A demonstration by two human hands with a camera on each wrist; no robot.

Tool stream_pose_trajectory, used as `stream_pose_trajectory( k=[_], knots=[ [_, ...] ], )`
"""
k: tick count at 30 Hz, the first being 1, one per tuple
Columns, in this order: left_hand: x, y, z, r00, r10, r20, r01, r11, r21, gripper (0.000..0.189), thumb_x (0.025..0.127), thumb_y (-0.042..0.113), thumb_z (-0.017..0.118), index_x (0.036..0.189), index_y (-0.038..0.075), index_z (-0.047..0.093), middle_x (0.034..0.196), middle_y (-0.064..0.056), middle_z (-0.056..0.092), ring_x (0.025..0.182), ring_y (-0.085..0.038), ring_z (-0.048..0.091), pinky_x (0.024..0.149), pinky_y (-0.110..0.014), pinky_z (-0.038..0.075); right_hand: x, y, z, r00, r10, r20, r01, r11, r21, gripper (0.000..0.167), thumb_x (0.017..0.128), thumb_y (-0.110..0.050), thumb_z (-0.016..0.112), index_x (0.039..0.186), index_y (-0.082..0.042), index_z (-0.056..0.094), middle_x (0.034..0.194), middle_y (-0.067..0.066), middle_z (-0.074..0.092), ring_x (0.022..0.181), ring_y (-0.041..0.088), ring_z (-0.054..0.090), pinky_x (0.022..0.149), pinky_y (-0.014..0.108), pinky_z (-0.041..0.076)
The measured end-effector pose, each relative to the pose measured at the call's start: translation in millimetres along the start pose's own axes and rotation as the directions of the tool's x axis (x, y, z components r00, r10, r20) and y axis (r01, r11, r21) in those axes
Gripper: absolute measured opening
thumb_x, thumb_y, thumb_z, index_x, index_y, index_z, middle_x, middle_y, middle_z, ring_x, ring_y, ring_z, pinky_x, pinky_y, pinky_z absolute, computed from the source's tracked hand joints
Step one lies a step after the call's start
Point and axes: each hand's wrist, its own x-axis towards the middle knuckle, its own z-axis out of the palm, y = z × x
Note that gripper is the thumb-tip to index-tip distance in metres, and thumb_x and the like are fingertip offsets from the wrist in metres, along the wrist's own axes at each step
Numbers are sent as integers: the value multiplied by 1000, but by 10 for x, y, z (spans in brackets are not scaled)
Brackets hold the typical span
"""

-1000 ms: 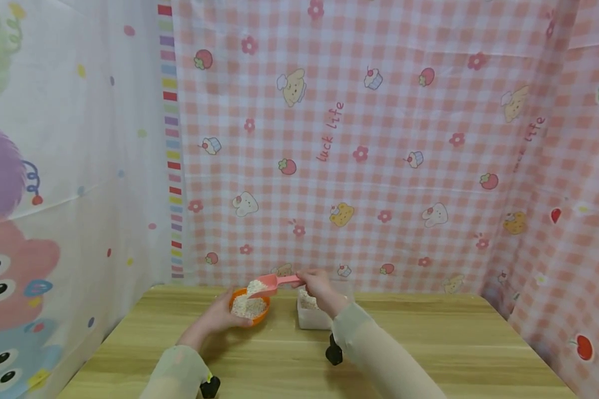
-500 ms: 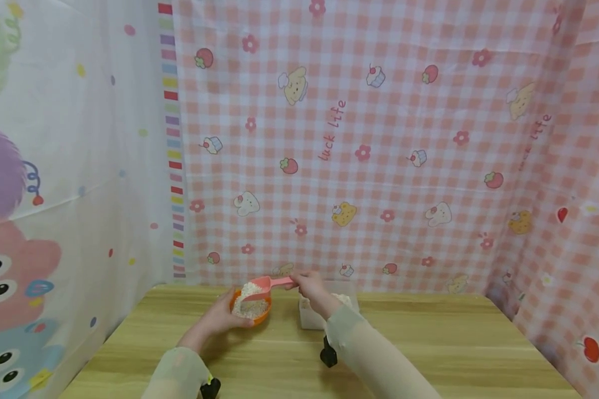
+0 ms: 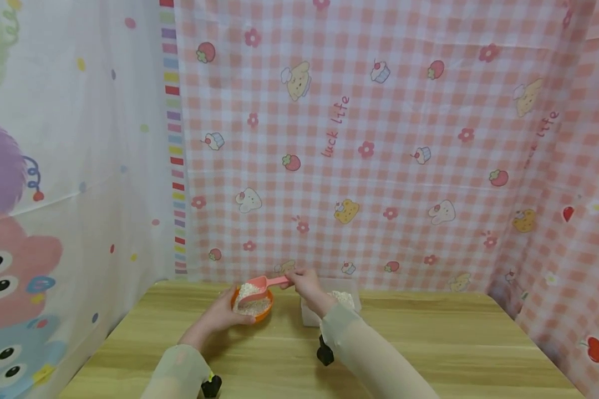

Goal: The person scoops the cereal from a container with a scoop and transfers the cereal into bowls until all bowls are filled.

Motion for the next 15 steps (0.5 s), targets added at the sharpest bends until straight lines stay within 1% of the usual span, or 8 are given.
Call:
stream_pose_trajectory(
  k=[3, 6, 8, 11, 13, 15],
  knots=[
    [0, 5, -4, 1000, -5, 4, 5, 1000, 3, 112, 70, 31, 88, 148, -13, 20, 149, -35, 26, 136, -50, 25, 108, -62, 26, -5, -22, 24, 1000, -4, 5, 5, 1000, -20, 25, 98, -13, 54, 108, 4, 69, 80, 11, 72, 91, 18, 57, 77, 31, 42],
    [0, 6, -2, 1000, -10, 8, 10, 1000, -1, 112, 71, 30, 87, 148, -13, 19, 149, -35, 25, 136, -50, 26, 108, -61, 26, -5, -46, 63, 1000, -18, 0, 18, 999, -37, 23, 98, -13, 55, 103, 4, 70, 78, 11, 72, 82, 15, 52, 76, 31, 38],
    [-2, 8, 1, 1000, -9, 7, 9, 1000, 1, 112, 71, 30, 87, 148, -13, 19, 149, -36, 25, 136, -50, 26, 108, -61, 25, 7, -48, 97, 999, -34, -9, 33, 998, -52, 21, 97, -12, 56, 98, 3, 71, 77, 12, 72, 71, 13, 47, 69, 29, 35],
    [-1, 8, 5, 1000, -4, 3, 4, 1000, -1, 111, 71, 29, 87, 147, -15, 19, 148, -37, 25, 136, -50, 26, 108, -61, 25, 29, -44, 154, 996, -85, -18, 83, 991, -108, 19, 95, -12, 59, 90, 2, 72, 75, 13, 71, 57, 10, 38, 55, 24, 29],
    [-2, 10, 5, 1000, -4, 0, 5, 1000, -7, 111, 70, 29, 88, 147, -15, 19, 148, -37, 26, 136, -49, 27, 109, -60, 26, 38, -45, 191, 993, -120, -20, 115, 979, -167, 20, 95, -14, 61, 89, 0, 73, 74, 12, 71, 50, 10, 32, 48, 23, 24],
    [2, 4, 8, 1000, -6, -1, 6, 1000, -19, 111, 70, 28, 88, 147, -15, 19, 148, -36, 26, 136, -49, 28, 109, -59, 27, 36, -59, 226, 988, -154, -19, 146, 964, -221, 22, 94, -18, 62, 88, -1, 74, 73, 11, 72, 47, 9, 31, 45, 22, 22]
  ],
)
